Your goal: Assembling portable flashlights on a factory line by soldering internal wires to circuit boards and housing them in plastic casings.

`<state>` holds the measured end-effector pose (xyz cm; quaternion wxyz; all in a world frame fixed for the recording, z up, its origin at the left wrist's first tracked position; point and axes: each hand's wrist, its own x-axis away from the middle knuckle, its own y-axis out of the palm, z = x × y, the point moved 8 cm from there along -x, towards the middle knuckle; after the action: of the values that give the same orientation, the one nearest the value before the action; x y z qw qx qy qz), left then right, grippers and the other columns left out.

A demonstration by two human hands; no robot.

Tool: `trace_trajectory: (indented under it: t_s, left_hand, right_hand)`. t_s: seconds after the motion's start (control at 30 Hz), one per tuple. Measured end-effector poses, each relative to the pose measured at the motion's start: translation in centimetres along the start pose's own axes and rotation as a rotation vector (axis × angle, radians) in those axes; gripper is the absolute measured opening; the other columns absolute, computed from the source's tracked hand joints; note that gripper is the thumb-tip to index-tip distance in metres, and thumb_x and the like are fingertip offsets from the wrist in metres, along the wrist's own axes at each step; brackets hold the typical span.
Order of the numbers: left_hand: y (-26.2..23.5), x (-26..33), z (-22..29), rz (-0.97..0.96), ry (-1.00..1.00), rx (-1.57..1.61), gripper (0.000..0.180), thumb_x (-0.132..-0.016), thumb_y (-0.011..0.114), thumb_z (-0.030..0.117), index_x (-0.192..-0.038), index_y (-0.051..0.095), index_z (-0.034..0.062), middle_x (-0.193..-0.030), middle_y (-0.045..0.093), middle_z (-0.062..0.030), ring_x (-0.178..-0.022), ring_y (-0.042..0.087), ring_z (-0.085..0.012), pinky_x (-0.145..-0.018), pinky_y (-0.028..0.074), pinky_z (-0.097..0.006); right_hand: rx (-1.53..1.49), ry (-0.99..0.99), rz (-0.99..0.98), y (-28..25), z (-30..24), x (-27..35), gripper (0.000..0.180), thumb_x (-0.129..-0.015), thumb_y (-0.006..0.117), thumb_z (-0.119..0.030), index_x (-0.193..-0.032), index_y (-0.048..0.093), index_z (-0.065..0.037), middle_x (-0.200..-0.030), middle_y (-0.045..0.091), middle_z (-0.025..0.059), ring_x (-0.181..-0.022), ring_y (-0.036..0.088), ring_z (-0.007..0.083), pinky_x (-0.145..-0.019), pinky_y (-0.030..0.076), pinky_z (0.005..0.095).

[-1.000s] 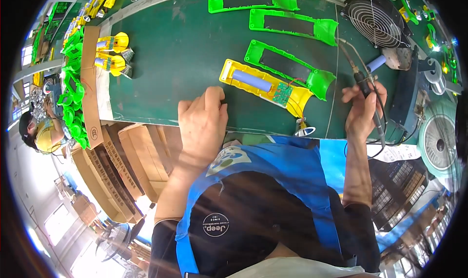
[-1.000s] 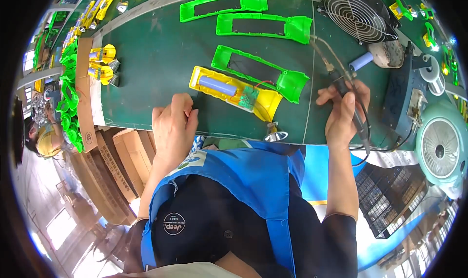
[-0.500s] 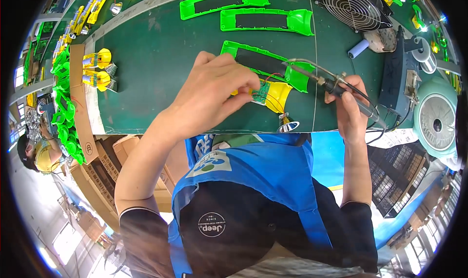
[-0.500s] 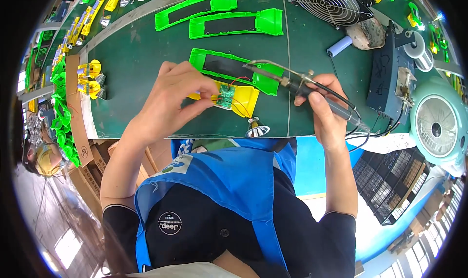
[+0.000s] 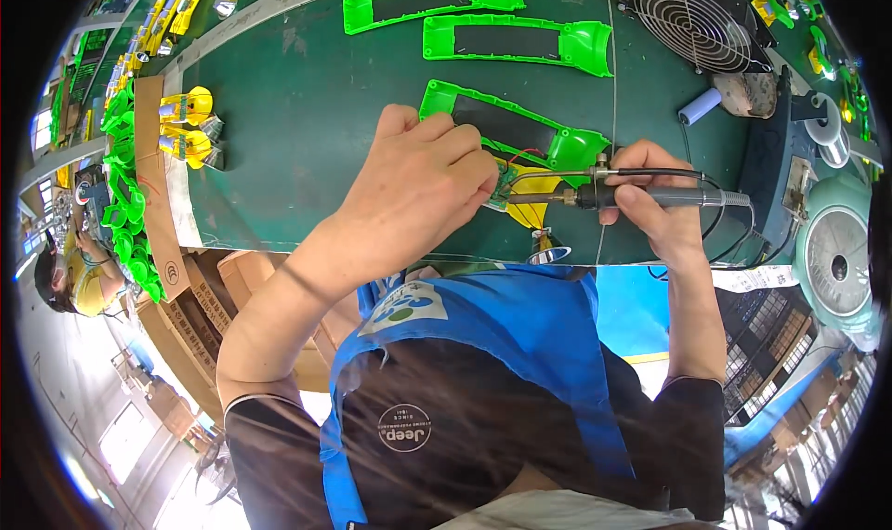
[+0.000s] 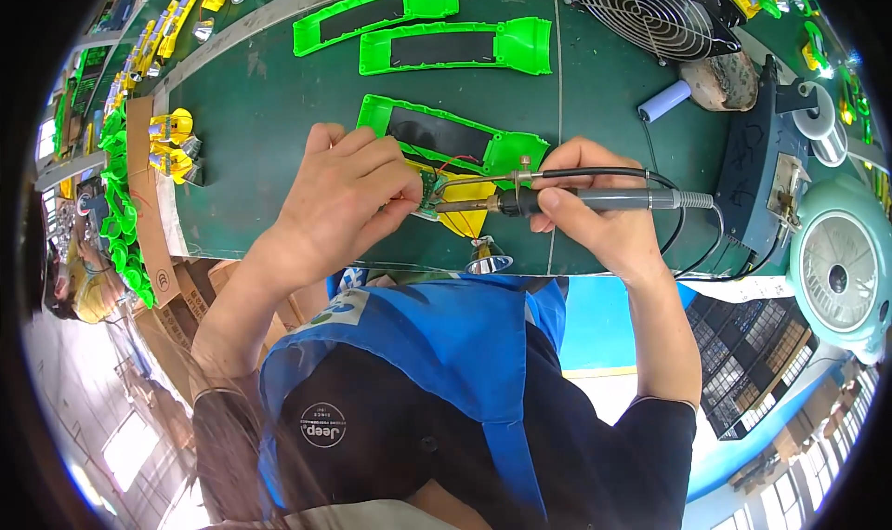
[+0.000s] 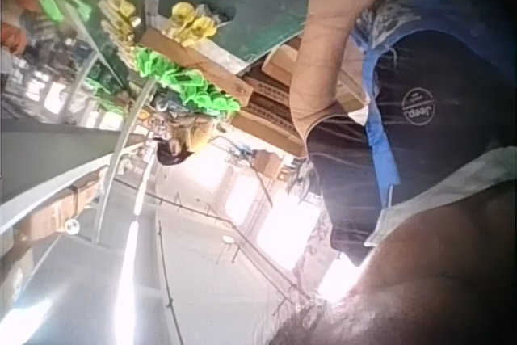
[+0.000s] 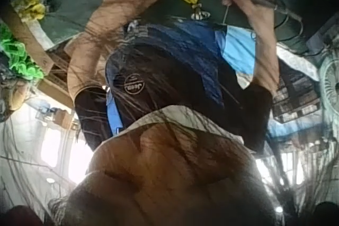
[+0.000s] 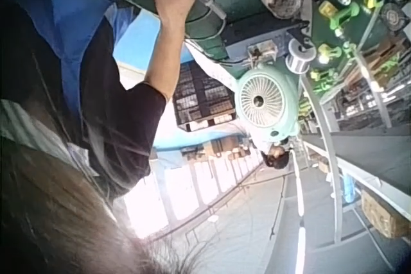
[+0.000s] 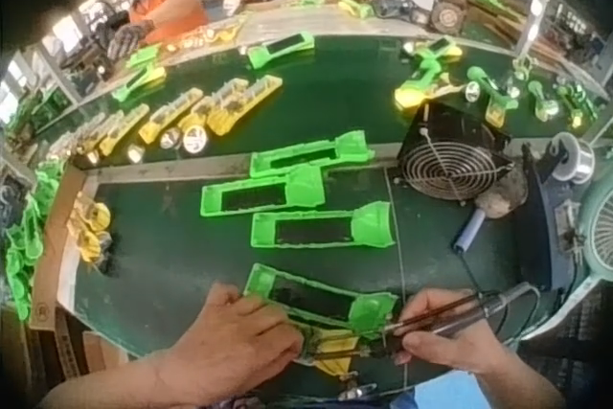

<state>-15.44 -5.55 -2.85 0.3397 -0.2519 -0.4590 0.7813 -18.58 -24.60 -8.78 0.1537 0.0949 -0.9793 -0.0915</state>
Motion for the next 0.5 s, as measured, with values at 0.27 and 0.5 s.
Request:
trace_trajectory:
  t_s: [0.27,0.5]
  left_hand:
    - [0.34,0.06,0.01,-0.004,0.008,-0.024,0.015,-0.073,0.069,0.009,-0.079,0.056,0.0145,-0.078,0.049,0.0000,-0.078,0.050,-0.0184,-0.079,0.033,-0.036]
    - [0.29,0.21,0.16,0.016,-0.007,-0.066,0.017,-0.072,0.069,0.008,-0.078,0.055,0.0146,-0.077,0.049,-0.0003,-0.077,0.050,-0.0184,-0.079,0.033,-0.036]
  right_hand:
    - [0.100,-0.028,-0.016,0.41,-0.42,0.16,0.015,-0.084,0.067,-0.004,-0.091,0.057,0.003,-0.080,0.065,0.0083,-0.069,0.066,0.0118,-0.064,0.054,0.0237]
    - [0.070,-0.088,0.008,0.03,-0.05,0.67,0.015,-0.083,0.067,-0.003,-0.091,0.057,0.003,-0.080,0.064,0.0087,-0.069,0.066,0.0140,-0.064,0.054,0.0249]
